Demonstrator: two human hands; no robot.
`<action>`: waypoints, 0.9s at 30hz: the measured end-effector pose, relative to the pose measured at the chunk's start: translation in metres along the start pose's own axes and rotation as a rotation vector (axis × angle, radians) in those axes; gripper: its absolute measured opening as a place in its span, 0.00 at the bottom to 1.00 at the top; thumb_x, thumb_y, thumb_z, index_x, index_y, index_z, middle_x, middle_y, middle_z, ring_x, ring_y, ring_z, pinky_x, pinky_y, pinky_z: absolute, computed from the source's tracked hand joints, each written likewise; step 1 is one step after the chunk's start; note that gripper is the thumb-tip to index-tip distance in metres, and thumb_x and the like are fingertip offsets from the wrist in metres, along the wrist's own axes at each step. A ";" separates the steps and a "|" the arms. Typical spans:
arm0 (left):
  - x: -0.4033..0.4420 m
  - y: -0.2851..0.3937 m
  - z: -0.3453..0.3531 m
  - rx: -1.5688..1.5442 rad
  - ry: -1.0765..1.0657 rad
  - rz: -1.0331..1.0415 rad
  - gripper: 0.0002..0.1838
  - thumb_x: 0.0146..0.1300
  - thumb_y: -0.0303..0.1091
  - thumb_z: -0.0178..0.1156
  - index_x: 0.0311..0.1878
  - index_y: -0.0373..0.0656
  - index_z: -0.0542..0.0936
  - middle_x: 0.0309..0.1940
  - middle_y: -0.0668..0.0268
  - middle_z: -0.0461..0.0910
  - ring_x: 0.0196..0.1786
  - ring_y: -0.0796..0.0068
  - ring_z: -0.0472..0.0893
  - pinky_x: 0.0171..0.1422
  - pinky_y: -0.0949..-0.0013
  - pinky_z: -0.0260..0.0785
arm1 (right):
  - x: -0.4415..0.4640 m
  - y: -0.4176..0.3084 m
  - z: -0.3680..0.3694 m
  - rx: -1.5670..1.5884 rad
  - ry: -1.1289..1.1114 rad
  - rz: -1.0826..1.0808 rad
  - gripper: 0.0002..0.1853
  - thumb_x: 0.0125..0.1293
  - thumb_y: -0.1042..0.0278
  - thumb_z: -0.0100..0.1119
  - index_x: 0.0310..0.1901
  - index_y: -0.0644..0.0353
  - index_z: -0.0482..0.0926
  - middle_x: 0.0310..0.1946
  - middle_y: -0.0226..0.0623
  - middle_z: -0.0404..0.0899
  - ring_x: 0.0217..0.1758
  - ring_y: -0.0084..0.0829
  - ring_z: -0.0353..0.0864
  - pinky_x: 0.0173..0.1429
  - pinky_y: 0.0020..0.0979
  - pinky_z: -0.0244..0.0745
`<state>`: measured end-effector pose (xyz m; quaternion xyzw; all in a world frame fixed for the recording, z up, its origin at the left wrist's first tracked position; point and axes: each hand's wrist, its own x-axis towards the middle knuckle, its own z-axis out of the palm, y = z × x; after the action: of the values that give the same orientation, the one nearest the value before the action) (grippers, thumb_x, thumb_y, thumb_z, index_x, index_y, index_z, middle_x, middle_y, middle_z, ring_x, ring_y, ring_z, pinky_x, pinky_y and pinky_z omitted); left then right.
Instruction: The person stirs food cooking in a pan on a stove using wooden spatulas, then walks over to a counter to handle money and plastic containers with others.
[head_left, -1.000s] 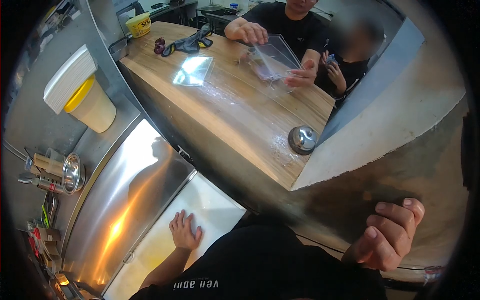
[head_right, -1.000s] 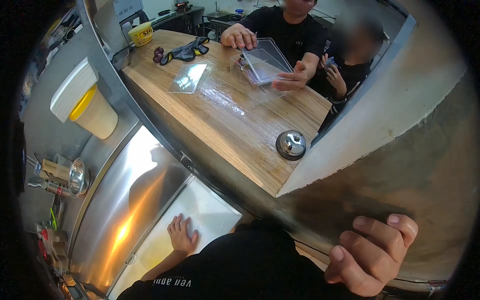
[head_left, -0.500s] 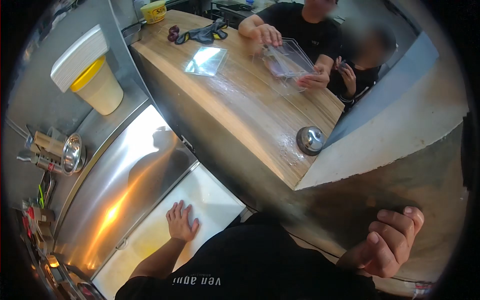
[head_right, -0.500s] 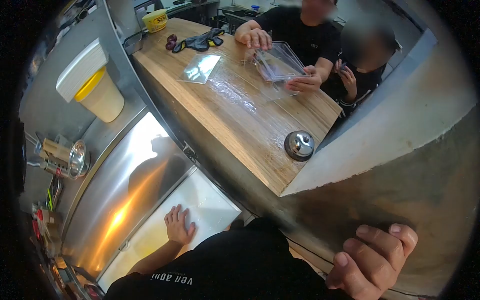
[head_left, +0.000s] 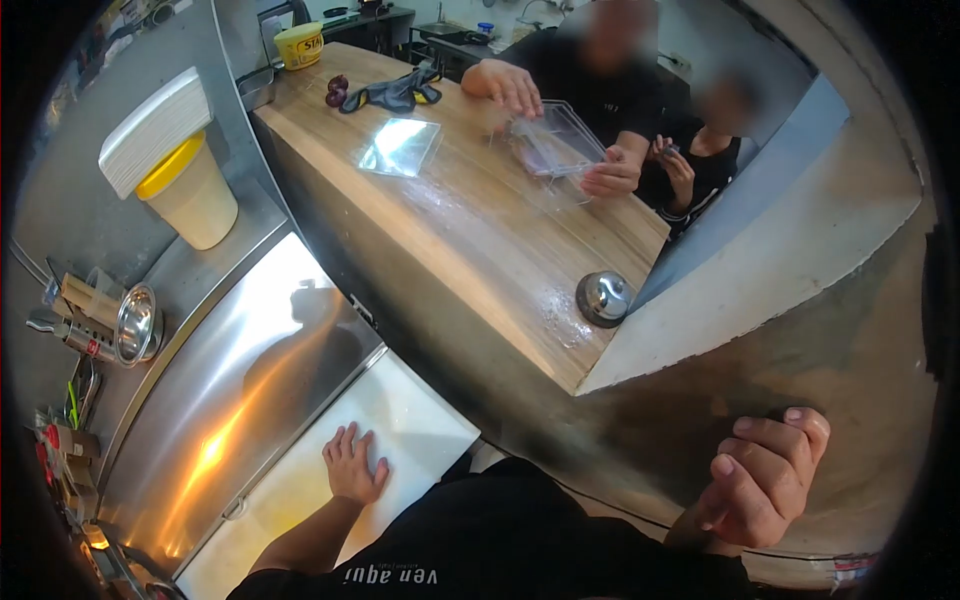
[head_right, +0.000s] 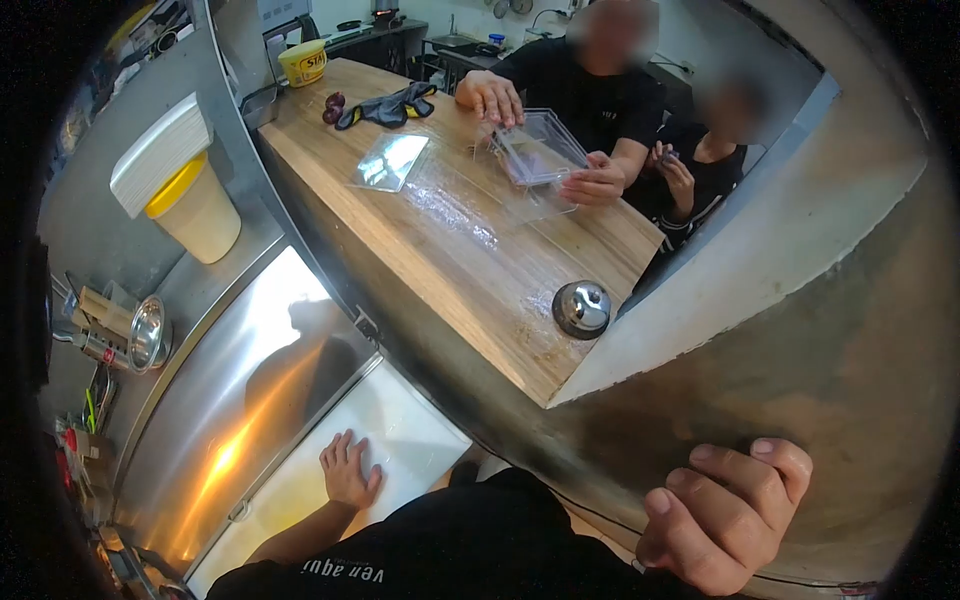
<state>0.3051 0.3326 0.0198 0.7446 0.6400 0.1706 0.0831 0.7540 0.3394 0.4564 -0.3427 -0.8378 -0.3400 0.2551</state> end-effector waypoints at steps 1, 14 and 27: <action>0.000 0.000 0.001 0.006 -0.013 -0.001 0.33 0.65 0.50 0.68 0.71 0.44 0.83 0.80 0.43 0.73 0.83 0.35 0.67 0.85 0.34 0.54 | -0.001 0.001 0.001 0.008 0.000 0.000 0.20 0.87 0.48 0.54 0.55 0.57 0.83 0.34 0.35 0.83 0.38 0.38 0.86 0.60 0.56 0.74; 0.000 0.000 0.000 -0.001 -0.004 -0.013 0.33 0.65 0.50 0.68 0.71 0.44 0.83 0.79 0.43 0.73 0.83 0.35 0.67 0.86 0.33 0.53 | 0.007 -0.007 0.007 0.006 0.075 0.051 0.21 0.86 0.42 0.57 0.50 0.53 0.83 0.34 0.30 0.82 0.36 0.36 0.87 0.57 0.52 0.75; 0.000 0.000 -0.001 -0.018 -0.035 -0.011 0.33 0.64 0.48 0.69 0.71 0.43 0.82 0.80 0.43 0.71 0.84 0.34 0.64 0.87 0.32 0.51 | 0.014 -0.011 0.005 0.009 0.040 0.119 0.22 0.85 0.39 0.58 0.46 0.50 0.85 0.32 0.28 0.82 0.36 0.34 0.87 0.56 0.50 0.75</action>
<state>0.3048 0.3323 0.0203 0.7431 0.6410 0.1629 0.1017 0.7364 0.3432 0.4576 -0.3836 -0.8123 -0.3271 0.2932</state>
